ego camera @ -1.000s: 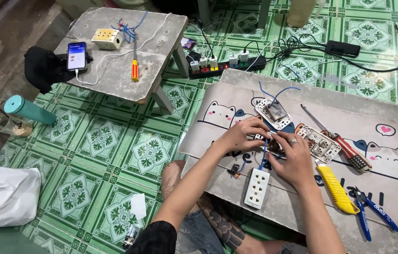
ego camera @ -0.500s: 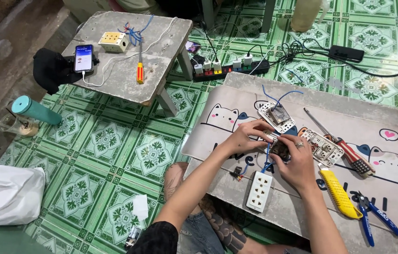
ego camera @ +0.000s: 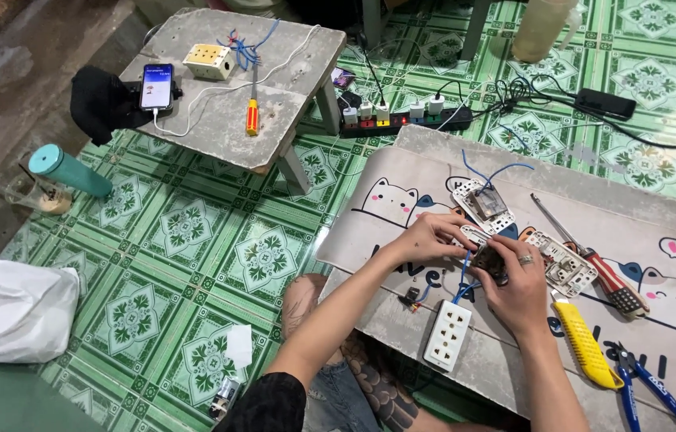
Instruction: Disassembling electrical outlet modules using a screwdriver and pliers on a work mat.
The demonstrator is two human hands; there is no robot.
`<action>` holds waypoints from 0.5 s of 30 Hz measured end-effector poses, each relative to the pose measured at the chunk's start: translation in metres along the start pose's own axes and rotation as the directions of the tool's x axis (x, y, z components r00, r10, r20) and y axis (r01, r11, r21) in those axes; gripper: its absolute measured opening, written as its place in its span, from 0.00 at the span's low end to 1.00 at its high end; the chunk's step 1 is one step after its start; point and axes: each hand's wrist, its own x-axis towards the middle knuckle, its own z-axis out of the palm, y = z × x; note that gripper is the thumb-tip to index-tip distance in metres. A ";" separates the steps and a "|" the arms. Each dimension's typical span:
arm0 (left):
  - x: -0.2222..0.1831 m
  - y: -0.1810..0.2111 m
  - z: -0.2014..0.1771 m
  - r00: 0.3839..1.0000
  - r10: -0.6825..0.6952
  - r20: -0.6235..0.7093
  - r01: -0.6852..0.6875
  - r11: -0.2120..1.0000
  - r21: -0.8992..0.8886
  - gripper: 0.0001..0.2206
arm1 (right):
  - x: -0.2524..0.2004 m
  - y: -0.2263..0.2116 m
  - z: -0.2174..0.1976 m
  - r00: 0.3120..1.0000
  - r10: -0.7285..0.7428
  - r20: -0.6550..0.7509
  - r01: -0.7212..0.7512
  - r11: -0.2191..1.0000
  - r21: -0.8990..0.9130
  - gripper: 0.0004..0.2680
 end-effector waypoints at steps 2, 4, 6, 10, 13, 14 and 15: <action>0.001 -0.007 0.001 0.999 0.036 -0.022 -0.037 0.999 -0.004 0.09 | 0.000 0.004 0.000 1.000 -0.017 0.005 0.017 1.000 -0.008 0.17; 0.000 -0.012 0.001 0.997 0.070 -0.030 -0.071 0.997 -0.009 0.09 | 0.000 0.006 0.003 1.000 -0.023 0.005 0.023 1.000 -0.020 0.17; 0.003 -0.018 0.010 0.987 0.151 -0.051 -0.152 0.988 -0.005 0.10 | -0.005 0.012 0.002 0.999 -0.036 -0.004 0.036 0.999 -0.006 0.18; 0.005 -0.053 0.015 0.981 0.192 -0.026 -0.194 0.973 -0.128 0.09 | -0.011 0.017 -0.002 1.000 0.008 0.014 -0.007 0.995 -0.102 0.20; 0.016 -0.043 0.010 0.967 0.255 0.012 -0.254 0.967 -0.031 0.08 | 0.001 0.014 -0.035 0.993 -0.008 0.120 0.024 0.991 -0.132 0.23; 0.013 -0.037 0.007 0.976 0.218 0.000 -0.217 0.976 -0.019 0.08 | 0.004 0.013 -0.044 0.991 -0.020 0.133 0.037 0.991 -0.126 0.20; 0.009 -0.030 0.003 0.984 0.180 -0.011 -0.180 0.984 -0.007 0.09 | 0.007 0.010 -0.053 0.989 -0.032 0.146 0.050 0.991 -0.120 0.17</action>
